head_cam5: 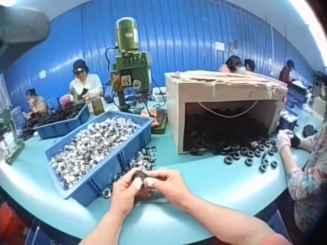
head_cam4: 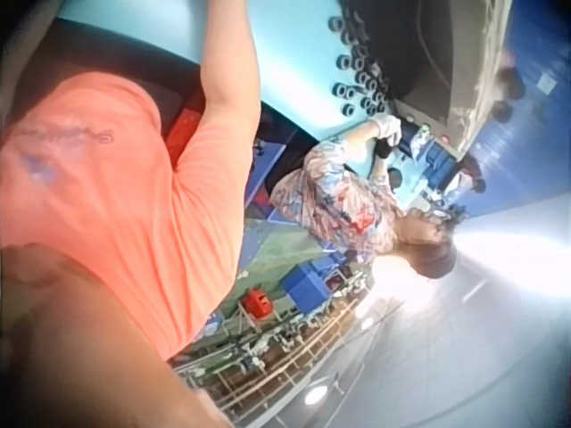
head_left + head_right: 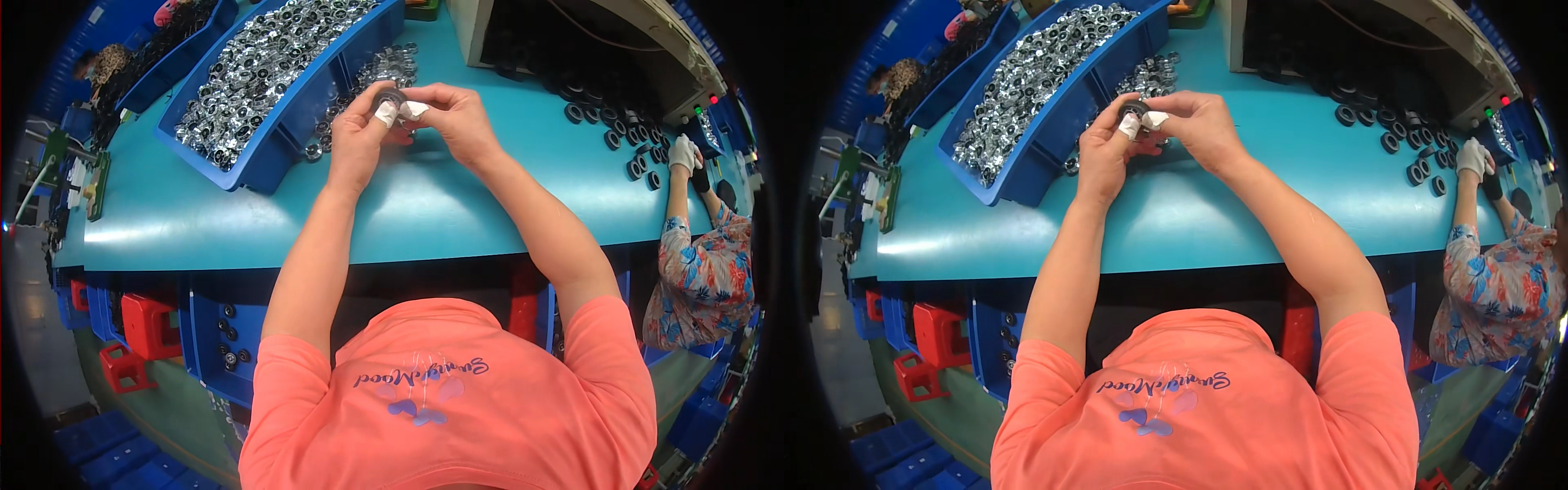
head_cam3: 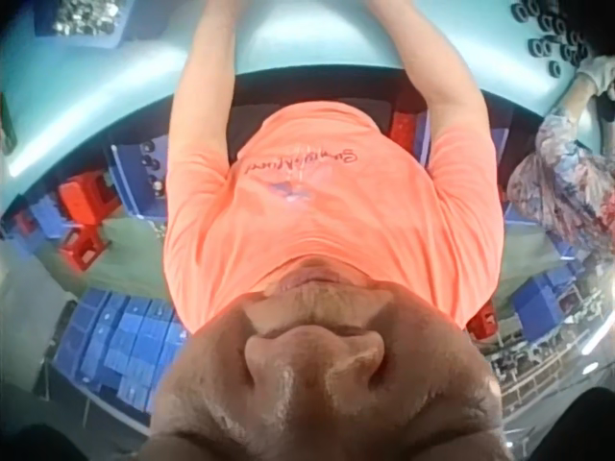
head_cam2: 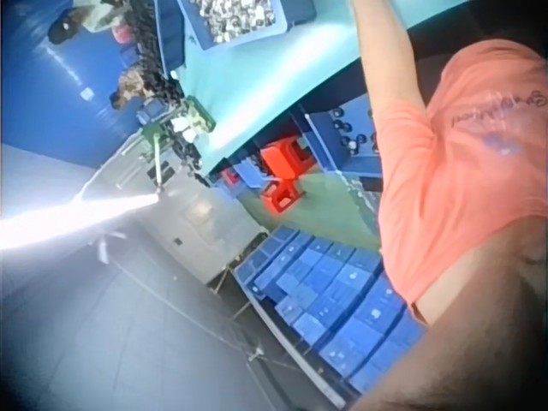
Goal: Assemble small metal components and plastic rings into housings at a factory workbench.
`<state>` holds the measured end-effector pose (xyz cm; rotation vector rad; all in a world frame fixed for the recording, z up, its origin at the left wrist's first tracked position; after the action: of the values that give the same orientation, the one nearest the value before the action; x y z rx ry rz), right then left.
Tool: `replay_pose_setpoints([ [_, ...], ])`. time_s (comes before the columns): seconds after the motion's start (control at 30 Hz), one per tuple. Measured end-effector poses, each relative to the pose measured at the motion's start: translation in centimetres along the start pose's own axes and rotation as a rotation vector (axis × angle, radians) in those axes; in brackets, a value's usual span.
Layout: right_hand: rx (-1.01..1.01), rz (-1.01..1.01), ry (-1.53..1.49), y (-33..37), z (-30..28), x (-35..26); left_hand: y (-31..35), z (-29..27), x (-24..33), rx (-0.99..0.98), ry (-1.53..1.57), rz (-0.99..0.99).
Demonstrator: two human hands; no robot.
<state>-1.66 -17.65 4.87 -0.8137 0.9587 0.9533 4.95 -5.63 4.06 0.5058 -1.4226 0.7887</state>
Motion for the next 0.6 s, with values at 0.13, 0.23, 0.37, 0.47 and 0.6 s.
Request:
replay_pose_setpoints([
  [0.13,0.01,0.035,-0.043,0.0,-0.3,0.6,-0.1,0.0,0.3,0.042,-0.072,0.01],
  [0.23,0.055,-0.04,0.029,0.4,-0.1,0.3,0.2,-0.4,0.2,0.103,-0.12,-0.004],
  [0.37,0.055,-0.111,0.117,0.8,0.4,-0.1,0.3,-0.6,0.3,0.185,-0.154,-0.007],
  [0.47,0.059,-0.141,0.205,0.9,0.9,-0.7,0.4,-0.9,0.3,0.234,-0.21,0.005],
  [0.6,0.049,0.009,0.098,-0.1,-0.5,0.8,0.2,-0.5,0.0,0.177,-0.153,0.01],
])
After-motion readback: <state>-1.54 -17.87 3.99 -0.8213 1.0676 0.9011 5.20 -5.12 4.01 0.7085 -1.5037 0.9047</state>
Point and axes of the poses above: each hand's wrist, its own y-axis away from the middle knuckle, its own z-axis out of the palm, x = y × z, the point moved 9 cm from there along -y, towards the middle knuckle, and after that the axes turned 10 degrees about -y, right-handed, at the moved point
